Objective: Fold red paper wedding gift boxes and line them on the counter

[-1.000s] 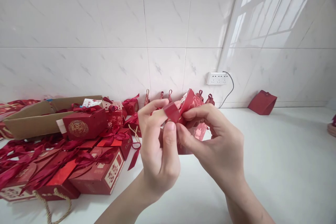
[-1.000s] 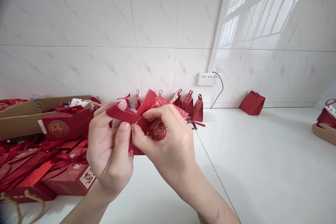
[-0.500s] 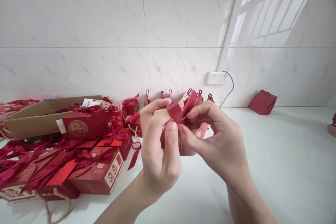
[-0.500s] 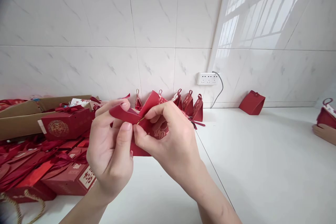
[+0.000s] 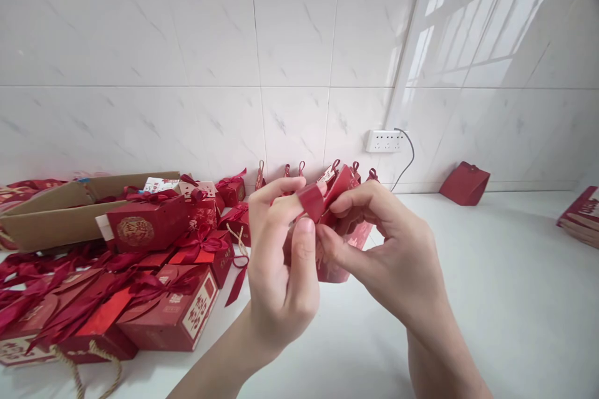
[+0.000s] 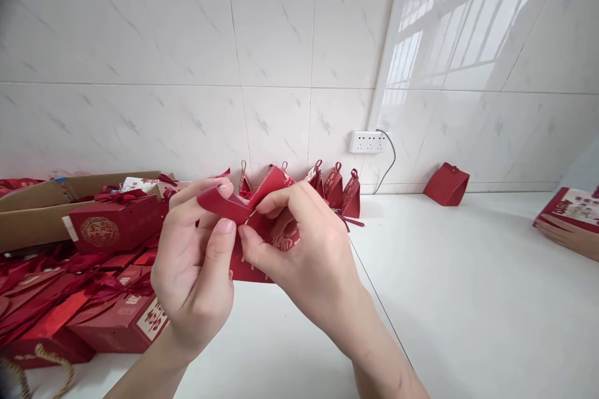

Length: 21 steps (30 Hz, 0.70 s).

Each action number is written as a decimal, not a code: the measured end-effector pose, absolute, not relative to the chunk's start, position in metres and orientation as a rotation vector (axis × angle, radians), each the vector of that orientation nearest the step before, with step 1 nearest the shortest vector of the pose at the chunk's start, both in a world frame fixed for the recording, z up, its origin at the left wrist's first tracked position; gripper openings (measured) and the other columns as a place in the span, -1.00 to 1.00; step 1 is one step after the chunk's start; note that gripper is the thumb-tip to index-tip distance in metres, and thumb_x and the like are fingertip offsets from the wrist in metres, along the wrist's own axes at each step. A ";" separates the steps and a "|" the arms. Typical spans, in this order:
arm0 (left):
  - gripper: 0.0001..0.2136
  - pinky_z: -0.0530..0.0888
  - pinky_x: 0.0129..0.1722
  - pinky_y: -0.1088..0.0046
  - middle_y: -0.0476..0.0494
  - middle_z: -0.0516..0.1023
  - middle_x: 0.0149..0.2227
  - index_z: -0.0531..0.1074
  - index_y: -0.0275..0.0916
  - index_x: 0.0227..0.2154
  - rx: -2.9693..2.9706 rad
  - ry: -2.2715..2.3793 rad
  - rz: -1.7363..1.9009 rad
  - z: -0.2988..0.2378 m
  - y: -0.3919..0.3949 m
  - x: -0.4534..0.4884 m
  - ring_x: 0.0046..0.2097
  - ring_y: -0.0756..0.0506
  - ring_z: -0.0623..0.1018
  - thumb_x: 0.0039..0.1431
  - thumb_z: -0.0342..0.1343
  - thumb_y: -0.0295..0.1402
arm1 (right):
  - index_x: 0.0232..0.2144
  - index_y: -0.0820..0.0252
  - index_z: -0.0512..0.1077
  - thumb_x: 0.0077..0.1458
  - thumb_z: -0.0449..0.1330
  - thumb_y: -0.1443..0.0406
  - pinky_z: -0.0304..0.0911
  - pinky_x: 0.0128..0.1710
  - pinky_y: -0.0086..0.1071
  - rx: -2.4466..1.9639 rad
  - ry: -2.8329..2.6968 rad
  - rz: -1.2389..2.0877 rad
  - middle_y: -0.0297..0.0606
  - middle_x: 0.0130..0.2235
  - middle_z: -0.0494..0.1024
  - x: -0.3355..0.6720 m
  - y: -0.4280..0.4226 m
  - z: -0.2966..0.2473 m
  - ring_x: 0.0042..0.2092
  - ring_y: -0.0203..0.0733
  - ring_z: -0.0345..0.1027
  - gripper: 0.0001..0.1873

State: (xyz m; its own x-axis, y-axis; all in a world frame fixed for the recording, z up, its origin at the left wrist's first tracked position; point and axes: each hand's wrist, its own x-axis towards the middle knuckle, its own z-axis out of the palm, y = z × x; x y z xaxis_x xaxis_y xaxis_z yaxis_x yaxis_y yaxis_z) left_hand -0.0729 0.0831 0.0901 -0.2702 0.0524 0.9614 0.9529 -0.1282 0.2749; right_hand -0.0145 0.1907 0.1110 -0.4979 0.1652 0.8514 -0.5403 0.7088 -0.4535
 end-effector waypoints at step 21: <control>-0.65 0.34 0.17 0.07 -0.12 0.38 0.01 0.33 -0.10 0.04 -1.202 -1.381 -1.543 0.090 0.080 -0.074 0.16 -0.18 0.27 0.24 -0.07 -0.53 | -0.51 0.19 0.30 -0.07 0.19 0.44 0.20 -0.62 -0.43 0.331 -1.764 0.635 -0.35 -0.53 0.37 -0.023 0.190 0.111 -0.52 -0.35 0.21 -0.87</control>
State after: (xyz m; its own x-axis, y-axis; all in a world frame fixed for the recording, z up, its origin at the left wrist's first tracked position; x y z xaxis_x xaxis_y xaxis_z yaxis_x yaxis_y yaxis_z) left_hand -0.0736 0.0804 0.0905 -0.2969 0.0639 0.9528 0.9398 -0.1570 0.3034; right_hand -0.0228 0.1900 0.1112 -0.2863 0.1015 0.9528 -0.5289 0.8124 -0.2455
